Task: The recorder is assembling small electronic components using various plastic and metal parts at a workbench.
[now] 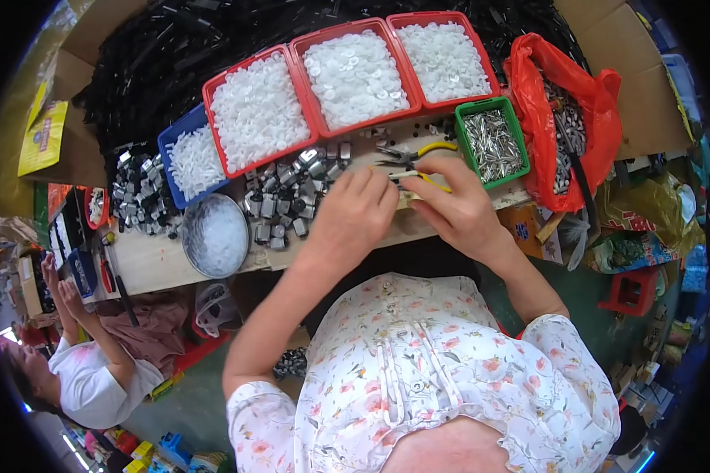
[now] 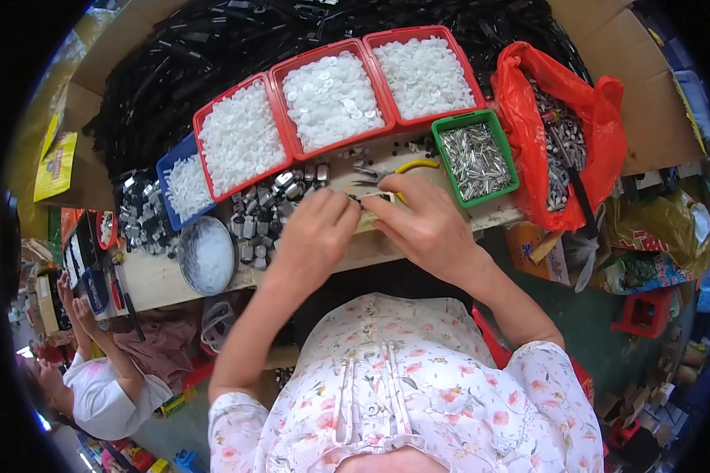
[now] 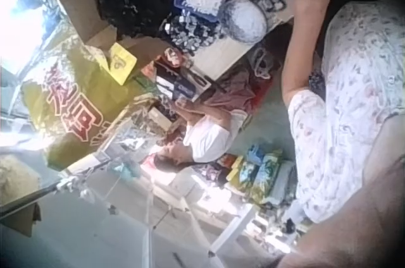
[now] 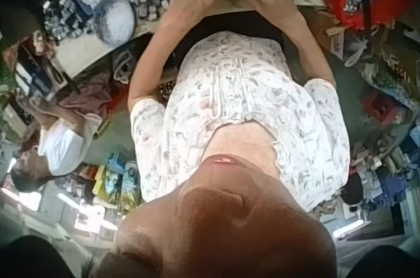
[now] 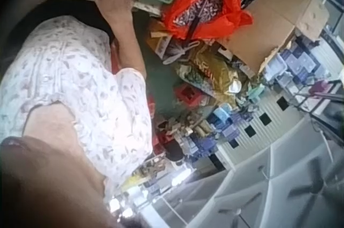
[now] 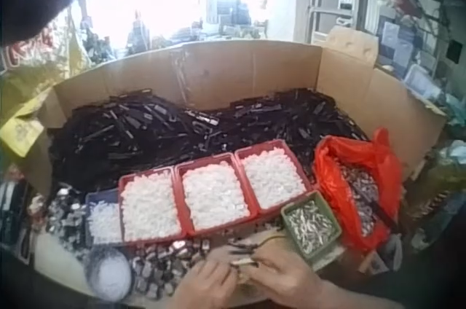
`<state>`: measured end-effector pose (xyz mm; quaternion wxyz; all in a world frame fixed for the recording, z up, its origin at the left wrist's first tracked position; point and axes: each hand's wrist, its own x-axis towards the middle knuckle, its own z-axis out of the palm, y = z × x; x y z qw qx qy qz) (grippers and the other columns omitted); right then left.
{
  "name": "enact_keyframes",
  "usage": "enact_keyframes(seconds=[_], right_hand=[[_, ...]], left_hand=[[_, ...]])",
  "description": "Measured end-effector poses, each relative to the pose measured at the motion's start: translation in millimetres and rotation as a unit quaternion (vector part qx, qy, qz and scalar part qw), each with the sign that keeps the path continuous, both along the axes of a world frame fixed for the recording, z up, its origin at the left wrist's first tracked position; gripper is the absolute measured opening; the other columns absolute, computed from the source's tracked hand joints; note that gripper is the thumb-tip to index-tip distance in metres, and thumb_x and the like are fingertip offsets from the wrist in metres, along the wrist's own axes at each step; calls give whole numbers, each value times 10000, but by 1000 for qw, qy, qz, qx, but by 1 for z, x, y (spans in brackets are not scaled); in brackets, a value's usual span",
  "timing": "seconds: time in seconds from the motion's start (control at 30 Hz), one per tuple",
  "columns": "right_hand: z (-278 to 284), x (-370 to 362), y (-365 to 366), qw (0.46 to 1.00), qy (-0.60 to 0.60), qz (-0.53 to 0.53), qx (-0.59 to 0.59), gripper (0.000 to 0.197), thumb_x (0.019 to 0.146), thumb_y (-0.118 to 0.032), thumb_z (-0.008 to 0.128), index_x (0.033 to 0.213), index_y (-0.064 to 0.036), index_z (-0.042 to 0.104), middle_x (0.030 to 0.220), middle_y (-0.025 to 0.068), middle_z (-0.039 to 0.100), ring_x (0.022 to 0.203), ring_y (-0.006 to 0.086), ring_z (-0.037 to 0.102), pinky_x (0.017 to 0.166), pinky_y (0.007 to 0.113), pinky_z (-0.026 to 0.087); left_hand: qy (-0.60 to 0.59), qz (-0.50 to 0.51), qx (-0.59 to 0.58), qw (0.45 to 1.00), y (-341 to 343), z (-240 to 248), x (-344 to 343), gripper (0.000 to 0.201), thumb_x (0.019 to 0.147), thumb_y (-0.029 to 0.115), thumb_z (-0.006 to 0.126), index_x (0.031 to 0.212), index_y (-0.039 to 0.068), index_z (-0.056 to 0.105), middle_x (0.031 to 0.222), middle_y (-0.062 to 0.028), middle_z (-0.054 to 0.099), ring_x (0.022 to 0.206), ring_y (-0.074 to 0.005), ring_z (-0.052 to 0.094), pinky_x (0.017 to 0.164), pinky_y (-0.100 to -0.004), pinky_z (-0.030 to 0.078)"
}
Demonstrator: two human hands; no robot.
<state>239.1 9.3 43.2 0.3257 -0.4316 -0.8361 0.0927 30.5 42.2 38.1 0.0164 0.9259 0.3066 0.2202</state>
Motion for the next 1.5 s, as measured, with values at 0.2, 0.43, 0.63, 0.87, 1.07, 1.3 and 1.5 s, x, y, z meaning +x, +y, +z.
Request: enact_keyframes(seconds=[0.2,0.43,0.63,0.87,1.07,1.3,1.5], right_hand=[[-32,-2,-9,995,-96,-16,-25,275,782,-57,703,1054,-52,662,1083,92,613,1014,276,607,819,393,454],[-33,2,-1,993,-114,-11,-16,256,770,-42,673,1025,-51,657,1082,86,613,1024,265,604,825,393,450],[-37,-1,1,994,-107,-1,-21,239,765,-44,668,1003,-57,655,1059,77,612,1023,251,602,823,390,454],[-41,2,-2,982,-186,2,22,244,788,-86,636,1028,-54,663,993,57,618,923,215,630,774,366,465],[-42,5,-2,975,-214,31,47,250,787,-89,625,1030,-43,662,956,56,616,878,208,638,760,350,464],[-35,8,9,980,-185,78,2,250,785,-80,623,1032,-55,658,956,58,616,874,219,627,755,345,459],[-37,6,18,988,-126,66,-60,195,817,-53,637,1012,-53,651,934,85,602,844,278,618,722,388,468]], left_hand=[[-80,71,-23,994,-29,-40,5,263,729,62,627,971,-38,646,914,-108,569,926,-262,577,764,-355,498],[-138,118,-56,982,-35,-48,11,323,717,2,656,1040,-10,662,949,-109,613,919,-282,607,763,-383,527],[-147,106,-51,982,-39,-55,2,390,726,-64,652,1114,-32,668,1024,-139,634,999,-311,621,840,-397,528],[-148,106,3,983,-43,-68,5,433,729,-86,640,1161,-56,659,1075,-166,628,1030,-336,622,871,-403,528],[-128,82,33,988,-42,-72,0,464,726,-9,637,1184,-82,642,1111,-157,610,1061,-306,606,898,-389,528],[-137,97,5,986,-40,-72,1,442,723,-15,636,1159,-84,647,1105,-158,625,1046,-309,615,883,-389,532],[-172,92,-19,981,-44,-72,1,402,734,-32,660,1133,-78,653,1111,-153,630,1040,-318,618,873,-394,531]])
